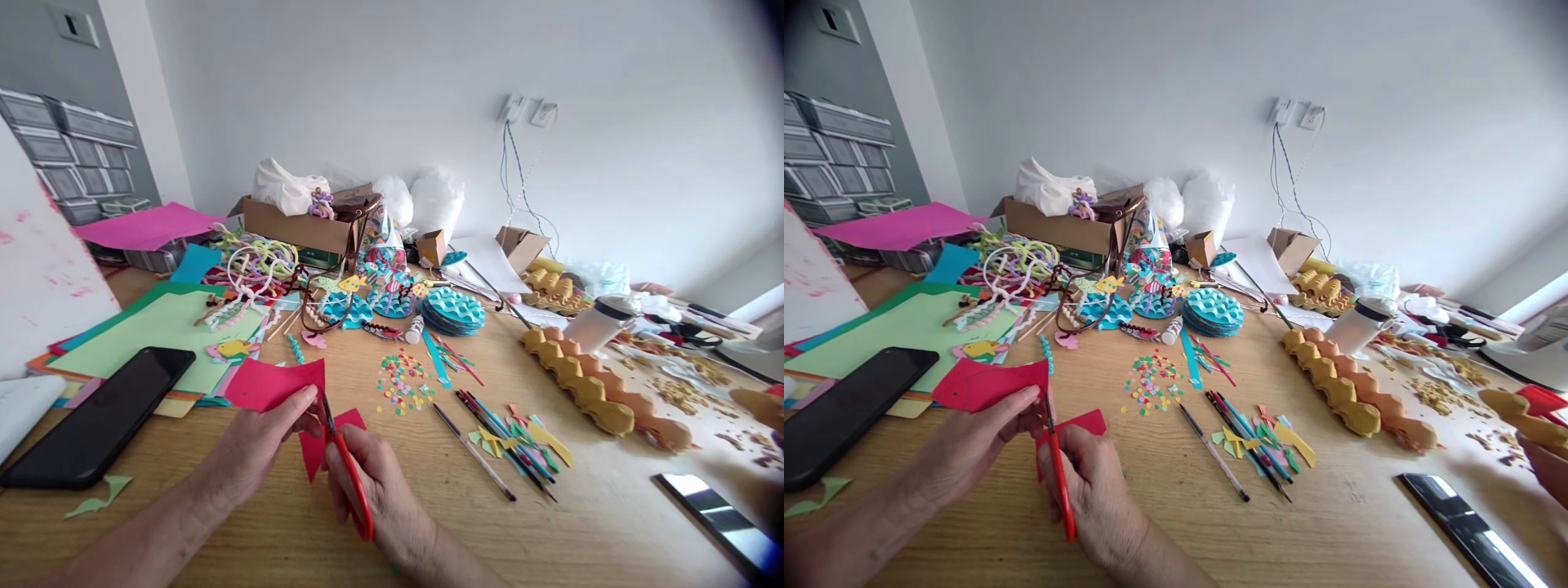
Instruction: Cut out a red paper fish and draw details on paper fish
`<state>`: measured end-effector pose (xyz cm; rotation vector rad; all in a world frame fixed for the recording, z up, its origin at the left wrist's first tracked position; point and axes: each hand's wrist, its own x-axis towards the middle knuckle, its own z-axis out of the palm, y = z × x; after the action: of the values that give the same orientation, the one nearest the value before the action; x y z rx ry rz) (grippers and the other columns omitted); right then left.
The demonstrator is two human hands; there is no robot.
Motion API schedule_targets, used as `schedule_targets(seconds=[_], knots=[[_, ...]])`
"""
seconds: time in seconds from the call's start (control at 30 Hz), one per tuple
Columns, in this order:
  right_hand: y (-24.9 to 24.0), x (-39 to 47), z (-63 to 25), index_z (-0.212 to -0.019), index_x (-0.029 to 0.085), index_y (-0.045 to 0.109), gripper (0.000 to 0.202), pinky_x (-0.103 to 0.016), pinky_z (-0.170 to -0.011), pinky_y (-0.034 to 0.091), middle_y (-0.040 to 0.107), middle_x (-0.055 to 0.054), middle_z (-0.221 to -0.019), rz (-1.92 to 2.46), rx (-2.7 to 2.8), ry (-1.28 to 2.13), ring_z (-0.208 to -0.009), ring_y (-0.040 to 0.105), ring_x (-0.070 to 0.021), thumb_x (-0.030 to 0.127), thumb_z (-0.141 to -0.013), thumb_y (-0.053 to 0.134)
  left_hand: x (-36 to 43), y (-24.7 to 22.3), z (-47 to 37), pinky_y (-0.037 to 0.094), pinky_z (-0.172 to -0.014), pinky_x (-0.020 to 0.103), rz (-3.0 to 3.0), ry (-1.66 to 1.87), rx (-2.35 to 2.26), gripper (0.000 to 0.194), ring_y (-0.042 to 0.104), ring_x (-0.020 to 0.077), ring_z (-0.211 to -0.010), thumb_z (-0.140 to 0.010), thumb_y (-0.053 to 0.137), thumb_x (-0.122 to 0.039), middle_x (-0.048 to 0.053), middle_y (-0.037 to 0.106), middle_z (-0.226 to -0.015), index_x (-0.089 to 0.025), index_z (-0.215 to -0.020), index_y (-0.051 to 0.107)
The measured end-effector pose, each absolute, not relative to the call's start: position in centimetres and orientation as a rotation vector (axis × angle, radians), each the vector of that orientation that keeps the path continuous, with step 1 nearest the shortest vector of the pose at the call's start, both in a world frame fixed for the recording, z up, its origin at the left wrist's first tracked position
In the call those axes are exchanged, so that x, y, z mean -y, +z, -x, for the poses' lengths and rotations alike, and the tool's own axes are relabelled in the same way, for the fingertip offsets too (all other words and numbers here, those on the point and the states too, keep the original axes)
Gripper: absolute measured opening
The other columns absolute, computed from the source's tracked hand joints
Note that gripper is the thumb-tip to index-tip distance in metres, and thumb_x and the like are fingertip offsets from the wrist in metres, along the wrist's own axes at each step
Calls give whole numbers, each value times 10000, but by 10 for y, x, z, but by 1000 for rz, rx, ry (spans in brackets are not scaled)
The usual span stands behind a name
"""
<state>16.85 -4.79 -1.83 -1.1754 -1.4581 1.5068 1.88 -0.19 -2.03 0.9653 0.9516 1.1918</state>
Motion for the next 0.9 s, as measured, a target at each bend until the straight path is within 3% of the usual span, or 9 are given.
schedule_targets(seconds=[0.33, 0.9], knots=[[-19, 48, -168, -658, 191, 447, 487, -157, -369, 323, 418, 58, -507, 1201, 1423, 1532, -406, 397, -56, 652, -806, 497, -1, -12, -18, 555, -630, 306, -946, 1143, -935, 347, 631, 189, -656, -570, 827, -472, 26, 714, -677, -162, -673, 710], [-27, 47, -170, -670, 189, 457, 455, -151, -353, 322, 421, 60, -483, 1172, 1479, 1513, -380, 403, -57, 607, -847, 479, -7, -5, -7, 516, -538, 216, -1044, 1039, -843, 238, 635, 155, -631, -631, 812, -391, 19, 719, -675, -178, -674, 717]])
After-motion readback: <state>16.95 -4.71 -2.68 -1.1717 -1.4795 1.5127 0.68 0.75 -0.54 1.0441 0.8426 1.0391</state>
